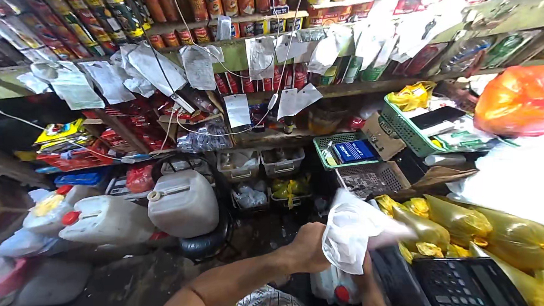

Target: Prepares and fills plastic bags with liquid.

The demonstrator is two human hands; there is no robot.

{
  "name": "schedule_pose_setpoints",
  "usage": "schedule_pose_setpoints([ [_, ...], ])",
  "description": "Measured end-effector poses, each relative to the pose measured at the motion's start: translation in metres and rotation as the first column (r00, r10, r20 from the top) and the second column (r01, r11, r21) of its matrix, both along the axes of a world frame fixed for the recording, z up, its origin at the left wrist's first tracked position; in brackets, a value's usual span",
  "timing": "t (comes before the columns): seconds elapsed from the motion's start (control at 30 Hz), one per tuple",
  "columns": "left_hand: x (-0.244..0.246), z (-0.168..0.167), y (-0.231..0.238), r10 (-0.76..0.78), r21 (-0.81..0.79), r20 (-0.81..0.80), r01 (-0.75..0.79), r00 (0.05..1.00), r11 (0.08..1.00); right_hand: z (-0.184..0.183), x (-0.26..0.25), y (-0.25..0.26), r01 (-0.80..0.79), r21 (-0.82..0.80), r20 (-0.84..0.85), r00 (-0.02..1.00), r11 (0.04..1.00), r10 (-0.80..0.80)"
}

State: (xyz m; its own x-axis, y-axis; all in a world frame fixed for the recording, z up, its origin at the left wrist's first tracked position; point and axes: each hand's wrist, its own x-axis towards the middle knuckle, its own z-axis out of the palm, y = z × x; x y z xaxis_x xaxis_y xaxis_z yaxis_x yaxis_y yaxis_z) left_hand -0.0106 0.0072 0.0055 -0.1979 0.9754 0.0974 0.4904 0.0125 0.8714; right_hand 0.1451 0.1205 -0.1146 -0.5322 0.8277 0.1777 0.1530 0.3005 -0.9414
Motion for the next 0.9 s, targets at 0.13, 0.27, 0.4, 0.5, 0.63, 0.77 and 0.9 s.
schedule_pose_setpoints([
  [0.13,0.001,0.022,0.004,-0.087,-0.115,-0.088,0.077,0.992,0.99,0.013,0.007,0.042,-0.086,0.573,-0.043,0.99,0.815,0.135],
  [0.27,-0.009,0.005,0.0,-0.032,0.087,0.211,0.014,0.977,0.996,0.122,-0.021,-0.017,-0.042,-0.244,0.463,0.873,0.969,0.155],
  [0.4,-0.013,0.008,0.006,-0.028,-0.053,-0.065,0.025,0.997,0.998,-0.016,-0.001,0.038,-0.125,0.406,0.032,0.992,0.905,0.123],
  [0.5,-0.013,0.015,0.008,-0.094,-0.045,0.054,0.096,0.994,0.994,0.002,-0.003,0.052,-0.197,0.424,-0.017,0.974,0.884,0.226],
  [0.63,-0.016,-0.008,0.012,-0.033,0.14,0.562,-0.056,0.827,0.989,0.095,-0.042,-0.01,0.075,-0.332,0.246,0.969,0.94,0.009],
  [0.77,-0.029,-0.012,0.016,-0.099,-0.05,-0.051,0.096,0.994,0.994,-0.021,0.003,0.046,-0.157,0.321,0.177,0.979,0.934,0.104],
  [0.9,-0.025,0.002,0.028,-0.113,-0.069,0.454,0.162,0.883,0.984,-0.004,0.0,0.051,-0.244,0.227,0.121,0.968,0.943,0.222],
])
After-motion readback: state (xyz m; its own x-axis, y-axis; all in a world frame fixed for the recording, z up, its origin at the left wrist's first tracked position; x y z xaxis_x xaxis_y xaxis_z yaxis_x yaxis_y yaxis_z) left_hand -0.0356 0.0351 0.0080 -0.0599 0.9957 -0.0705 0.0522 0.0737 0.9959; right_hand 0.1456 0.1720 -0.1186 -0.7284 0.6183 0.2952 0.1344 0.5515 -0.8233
